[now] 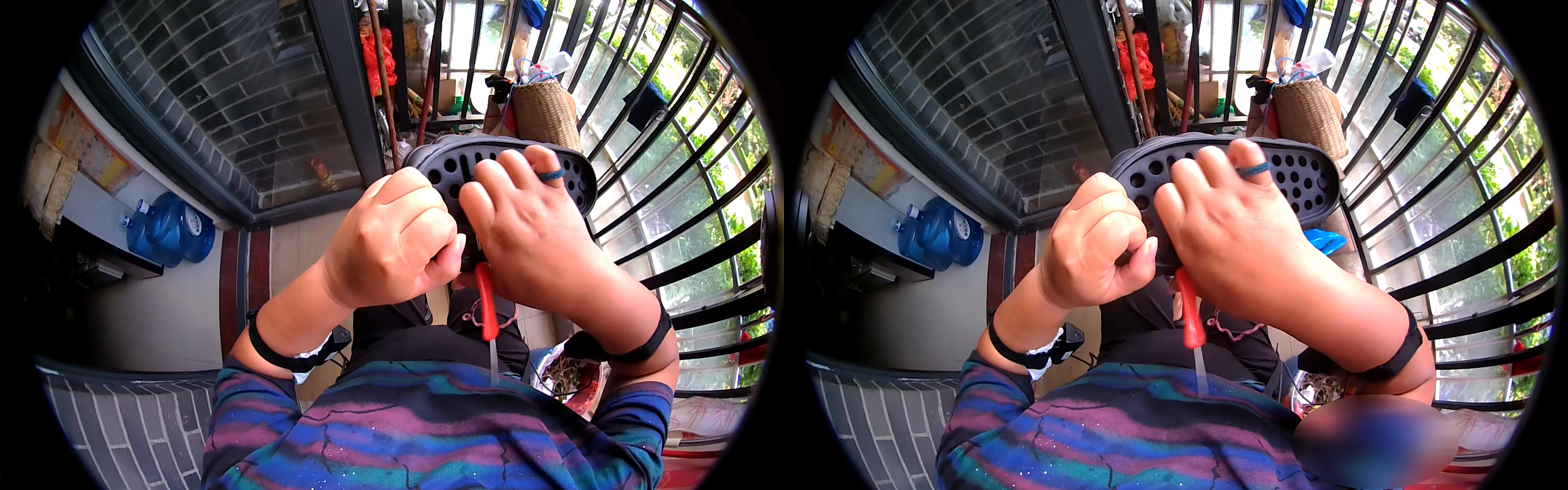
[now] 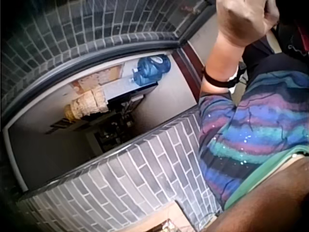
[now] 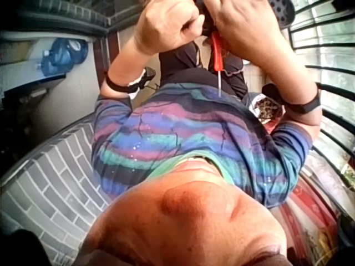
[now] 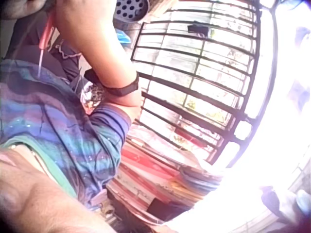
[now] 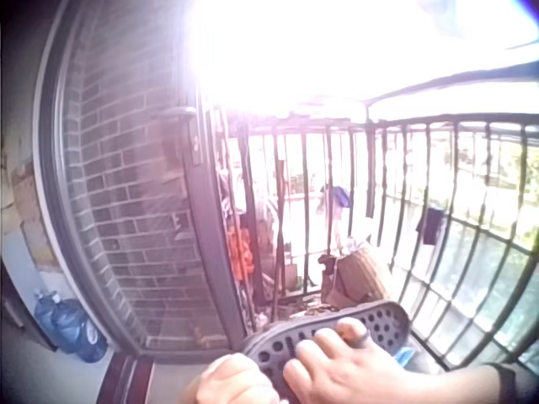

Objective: The person sews a slipper sole by hand using a needle and thread, pulling the thread through the pre-cut holes of the black rubber sole.

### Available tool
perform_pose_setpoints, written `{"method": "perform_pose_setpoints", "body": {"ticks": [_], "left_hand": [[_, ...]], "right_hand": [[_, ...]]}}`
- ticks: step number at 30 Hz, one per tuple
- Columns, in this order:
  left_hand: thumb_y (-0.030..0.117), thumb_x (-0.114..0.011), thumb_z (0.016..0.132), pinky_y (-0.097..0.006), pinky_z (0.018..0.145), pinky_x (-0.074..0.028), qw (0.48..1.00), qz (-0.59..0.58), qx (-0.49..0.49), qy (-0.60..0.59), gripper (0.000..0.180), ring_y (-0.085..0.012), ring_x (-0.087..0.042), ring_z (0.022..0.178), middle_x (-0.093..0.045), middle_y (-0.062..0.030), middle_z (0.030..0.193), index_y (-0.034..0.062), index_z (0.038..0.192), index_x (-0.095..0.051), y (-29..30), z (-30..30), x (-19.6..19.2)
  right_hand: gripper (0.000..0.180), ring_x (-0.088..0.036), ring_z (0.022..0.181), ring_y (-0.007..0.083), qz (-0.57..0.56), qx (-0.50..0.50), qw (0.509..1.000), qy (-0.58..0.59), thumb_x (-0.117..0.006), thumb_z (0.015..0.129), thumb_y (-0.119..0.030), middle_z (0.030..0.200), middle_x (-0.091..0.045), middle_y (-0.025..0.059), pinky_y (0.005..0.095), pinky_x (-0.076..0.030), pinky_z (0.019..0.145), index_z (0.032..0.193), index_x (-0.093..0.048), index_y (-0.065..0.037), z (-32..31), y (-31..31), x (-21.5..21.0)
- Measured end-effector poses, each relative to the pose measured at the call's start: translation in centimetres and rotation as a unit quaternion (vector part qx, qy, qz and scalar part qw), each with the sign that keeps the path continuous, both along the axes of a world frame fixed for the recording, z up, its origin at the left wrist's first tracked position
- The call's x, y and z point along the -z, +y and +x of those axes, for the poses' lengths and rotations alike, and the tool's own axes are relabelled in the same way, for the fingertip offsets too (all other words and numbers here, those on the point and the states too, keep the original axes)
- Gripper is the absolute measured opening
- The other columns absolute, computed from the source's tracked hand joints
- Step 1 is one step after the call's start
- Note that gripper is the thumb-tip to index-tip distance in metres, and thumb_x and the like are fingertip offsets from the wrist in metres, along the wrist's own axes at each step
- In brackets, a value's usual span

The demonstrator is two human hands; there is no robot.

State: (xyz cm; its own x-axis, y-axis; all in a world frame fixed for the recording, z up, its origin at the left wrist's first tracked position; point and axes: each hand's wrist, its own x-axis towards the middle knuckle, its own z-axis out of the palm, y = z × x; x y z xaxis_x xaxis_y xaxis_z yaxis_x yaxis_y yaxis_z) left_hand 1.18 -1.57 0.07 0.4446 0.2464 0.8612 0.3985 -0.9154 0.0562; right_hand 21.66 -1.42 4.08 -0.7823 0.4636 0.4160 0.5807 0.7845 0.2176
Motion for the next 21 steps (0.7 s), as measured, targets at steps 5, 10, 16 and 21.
{"method": "perform_pose_setpoints", "body": {"ticks": [5,10,16,21], "left_hand": [[0.0,-0.073,0.071,-0.039,0.067,-0.051,0.999,-0.014,-0.028,-0.01,0.018,-0.0304,-0.057,0.073,-0.058,-0.0099,0.077,0.0048,0.076,-0.057,0.1,-0.6,0.0],[0.0,-0.073,0.07,-0.04,0.069,-0.052,0.999,-0.011,-0.045,-0.014,0.017,-0.0308,-0.058,0.075,-0.058,-0.0097,0.078,0.0047,0.077,-0.058,-0.1,-0.7,0.0],[0.001,-0.073,0.07,-0.041,0.069,-0.052,0.998,-0.005,-0.063,-0.02,0.018,-0.031,-0.058,0.076,-0.058,-0.0096,0.079,0.0047,0.078,-0.057,0.1,-0.9,0.0],[0.002,-0.074,0.071,-0.04,0.067,-0.051,0.998,0.006,-0.061,-0.005,0.019,-0.0301,-0.058,0.076,-0.058,-0.0091,0.079,0.0052,0.078,-0.057,-0.1,-0.4,0.2]], "right_hand": [[0.061,-0.055,0.098,0.0294,-0.044,0.056,0.997,0.002,-0.086,0.062,-0.05,0.093,-0.053,0.0097,0.0486,-0.037,0.098,0.092,-0.057,-0.005,0.5,-0.4,-0.5],[0.065,-0.056,0.098,0.0317,-0.056,0.059,0.995,0.054,-0.085,0.064,-0.056,0.093,-0.054,0.011,0.0473,-0.039,0.099,0.09,-0.058,-0.003,0.7,-0.2,0.2],[0.062,-0.054,0.096,0.0329,-0.018,0.018,0.993,0.116,-0.081,0.071,-0.052,0.096,-0.052,0.0119,0.0471,-0.039,0.094,0.099,-0.057,-0.002,1.2,-0.3,0.6],[0.04,-0.054,0.096,0.0335,0.008,-0.021,0.992,0.126,-0.071,0.08,-0.027,0.101,-0.052,0.0131,0.0449,-0.041,0.094,0.107,-0.056,-0.002,0.5,0.1,1.1]]}}
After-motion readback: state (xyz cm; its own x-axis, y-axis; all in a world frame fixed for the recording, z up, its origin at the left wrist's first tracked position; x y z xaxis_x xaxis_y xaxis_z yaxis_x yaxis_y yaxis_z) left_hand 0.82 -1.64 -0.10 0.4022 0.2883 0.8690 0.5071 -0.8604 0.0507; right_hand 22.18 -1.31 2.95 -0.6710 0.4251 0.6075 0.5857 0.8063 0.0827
